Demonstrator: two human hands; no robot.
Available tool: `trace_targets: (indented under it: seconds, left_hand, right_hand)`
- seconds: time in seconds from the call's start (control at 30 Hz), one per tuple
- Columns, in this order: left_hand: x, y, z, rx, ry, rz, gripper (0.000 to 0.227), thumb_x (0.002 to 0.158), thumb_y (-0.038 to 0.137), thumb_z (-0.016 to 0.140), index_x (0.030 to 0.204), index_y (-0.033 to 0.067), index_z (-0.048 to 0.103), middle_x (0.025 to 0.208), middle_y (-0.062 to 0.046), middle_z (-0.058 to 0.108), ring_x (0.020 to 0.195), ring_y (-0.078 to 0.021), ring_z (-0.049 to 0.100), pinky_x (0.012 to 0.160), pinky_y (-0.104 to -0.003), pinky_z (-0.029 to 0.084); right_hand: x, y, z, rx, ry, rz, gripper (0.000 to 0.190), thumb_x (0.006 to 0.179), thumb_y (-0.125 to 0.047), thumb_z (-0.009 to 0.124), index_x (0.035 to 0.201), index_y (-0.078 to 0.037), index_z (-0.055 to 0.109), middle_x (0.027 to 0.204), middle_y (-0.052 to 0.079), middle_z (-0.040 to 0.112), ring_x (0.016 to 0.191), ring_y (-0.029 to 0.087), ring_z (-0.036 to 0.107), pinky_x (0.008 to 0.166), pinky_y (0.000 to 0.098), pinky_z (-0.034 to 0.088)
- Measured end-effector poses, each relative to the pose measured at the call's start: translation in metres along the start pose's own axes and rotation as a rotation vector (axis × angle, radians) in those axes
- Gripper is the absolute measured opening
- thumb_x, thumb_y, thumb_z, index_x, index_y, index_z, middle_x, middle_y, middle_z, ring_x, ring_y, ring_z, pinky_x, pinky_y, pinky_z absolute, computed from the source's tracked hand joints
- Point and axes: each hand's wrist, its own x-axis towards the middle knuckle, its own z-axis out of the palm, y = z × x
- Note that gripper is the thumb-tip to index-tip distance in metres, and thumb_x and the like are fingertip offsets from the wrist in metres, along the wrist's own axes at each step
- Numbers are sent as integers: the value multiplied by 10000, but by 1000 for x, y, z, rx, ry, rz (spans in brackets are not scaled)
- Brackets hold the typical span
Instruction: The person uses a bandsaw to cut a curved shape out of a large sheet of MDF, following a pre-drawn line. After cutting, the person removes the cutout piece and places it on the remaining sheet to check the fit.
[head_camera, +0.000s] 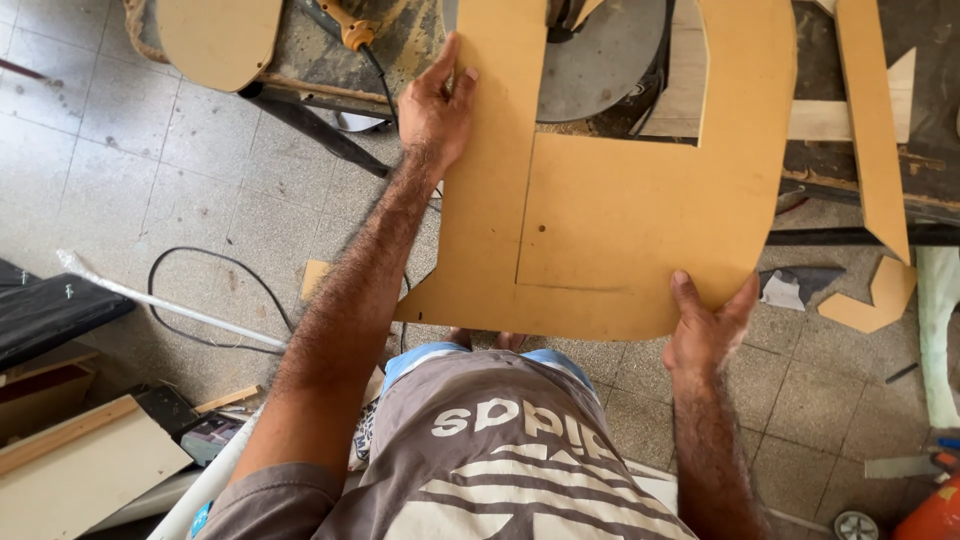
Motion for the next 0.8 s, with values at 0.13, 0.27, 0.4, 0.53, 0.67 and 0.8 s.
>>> trace_targets:
  seconds: [0.13, 0.27, 0.4, 0.53, 0.67, 0.8]
  left_hand:
    - [8, 14, -8, 158, -21, -67, 506, 1007, 414, 608, 1472, 253, 490, 1226, 38, 785, 591, 14, 624, 532, -199, 632]
    - [9, 34, -25, 111, -88, -159, 561, 985, 428, 583, 1505, 237, 491, 987, 52, 662, 594, -50, 487, 550, -260, 495]
    - [14, 27, -18, 56, -73, -181, 527, 998, 382, 628, 1488, 245, 491, 1327, 24, 745, 475, 10, 303, 364, -165, 369]
    - [8, 40, -26, 43, -64, -194, 534, 981, 357, 625, 1480, 203, 510, 1296, 39, 759, 451, 16, 291, 330, -158, 346]
    - [12, 35, -24, 67, -44, -173, 541, 957, 379, 651, 1454, 172, 598, 755, 130, 542, 607, -61, 346, 533, -245, 337]
    - [7, 40, -24, 21, -90, -162, 528, 1019, 258, 641, 1506, 129, 484, 1160, 59, 787, 482, 43, 391, 326, -105, 393]
  right_hand:
    - [4, 3, 4, 41, 33, 14, 991, 859, -78, 832, 1568, -18, 142, 1539, 184, 486, 1400, 381, 544, 1117, 493, 593]
    - [5, -7, -1, 216, -127, 57, 862, 829, -422, 759, 1540, -117, 379, 1418, 109, 583, 1237, 326, 615, 924, 472, 619]
    - [48, 71, -23, -154, 279, 374, 333, 910, -13, 288, 994, -172, 567, 771, -34, 588, 650, 133, 602, 467, 254, 393]
    - [83, 84, 5, -239, 215, 126, 252, 925, -65, 402, 1098, -179, 545, 919, 1, 550, 781, 180, 599, 582, 311, 424]
    - [123, 96, 55, -340, 153, -212, 300, 945, -132, 556, 1237, -188, 516, 1117, 46, 499, 956, 244, 593, 736, 389, 465]
    - [158, 109, 104, -451, 71, -541, 468, 964, -193, 712, 1376, -198, 488, 1315, 90, 448, 1130, 307, 585, 889, 468, 503]
